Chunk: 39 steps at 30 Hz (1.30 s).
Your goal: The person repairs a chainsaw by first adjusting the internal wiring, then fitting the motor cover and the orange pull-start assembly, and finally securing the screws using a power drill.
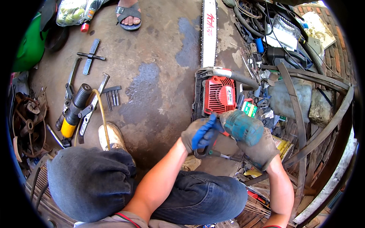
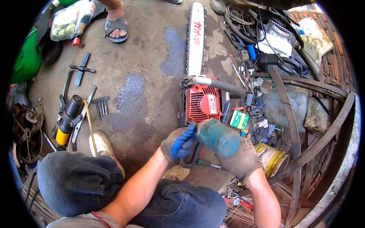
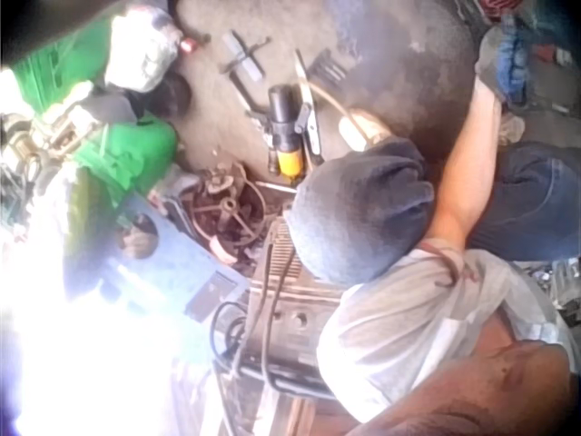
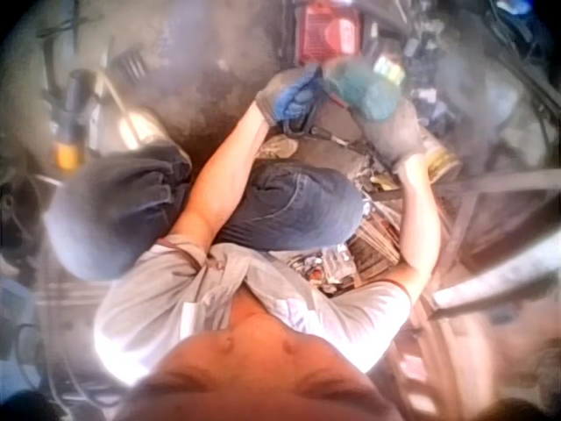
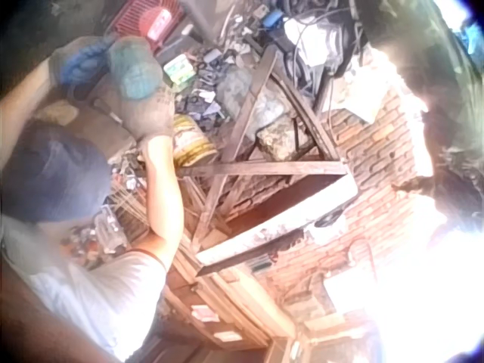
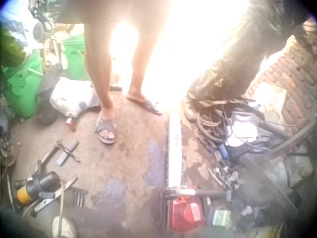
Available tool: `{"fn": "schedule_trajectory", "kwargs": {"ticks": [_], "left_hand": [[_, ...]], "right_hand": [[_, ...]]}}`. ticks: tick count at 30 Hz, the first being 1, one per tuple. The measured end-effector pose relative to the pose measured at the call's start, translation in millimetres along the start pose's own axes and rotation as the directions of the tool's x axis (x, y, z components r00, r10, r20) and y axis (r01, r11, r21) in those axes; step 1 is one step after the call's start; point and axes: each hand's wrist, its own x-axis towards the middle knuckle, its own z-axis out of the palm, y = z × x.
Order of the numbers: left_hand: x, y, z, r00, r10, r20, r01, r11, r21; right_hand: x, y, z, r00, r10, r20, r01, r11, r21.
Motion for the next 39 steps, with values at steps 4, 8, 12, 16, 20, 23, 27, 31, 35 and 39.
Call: {"fn": "schedule_trajectory", "kwargs": {"ticks": [4,8,12,16,20,23,27,31,35,39], "left_hand": [[14,-29,28,0.992,0.12,-0.035,-0.123,0.883,-0.453],[20,-30,19,0.969,0.246,-0.007,-0.208,0.806,-0.554],[22,-32,13,0.963,0.268,-0.013,-0.233,0.813,-0.534],[25,-34,7,0.957,0.287,0.027,-0.232,0.822,-0.521],[25,-32,13,0.964,0.264,-0.022,-0.235,0.813,-0.533],[28,-34,4,0.962,0.271,0.03,-0.217,0.828,-0.517],[30,-36,-2,0.956,0.277,0.093,-0.187,0.826,-0.532],[28,-32,2,0.965,0.258,0.042,-0.196,0.821,-0.537],[26,-34,8,0.963,0.269,0.01,-0.223,0.817,-0.531],[12,-27,30,0.963,0.265,-0.049,-0.26,0.865,-0.43]], "right_hand": [[1,-3,0,0.999,0.042,0.008,-0.042,0.998,0.039],[1,2,2,0.997,0.064,0.04,-0.066,0.996,0.051],[2,6,6,1.0,0.022,0.017,-0.022,0.998,0.051],[3,2,3,0.999,0.035,0.037,-0.038,0.996,0.08],[3,5,5,0.999,0.032,0.015,-0.033,0.996,0.088],[5,5,4,0.999,0.01,0.03,-0.011,0.999,0.031],[4,9,5,0.998,0.022,0.056,-0.025,0.999,0.035],[6,5,1,0.992,0.104,0.075,-0.103,0.995,-0.011],[1,5,-12,0.992,0.099,0.081,-0.095,0.994,-0.053],[-11,28,-14,0.996,-0.076,-0.042,0.08,0.993,0.086]]}}
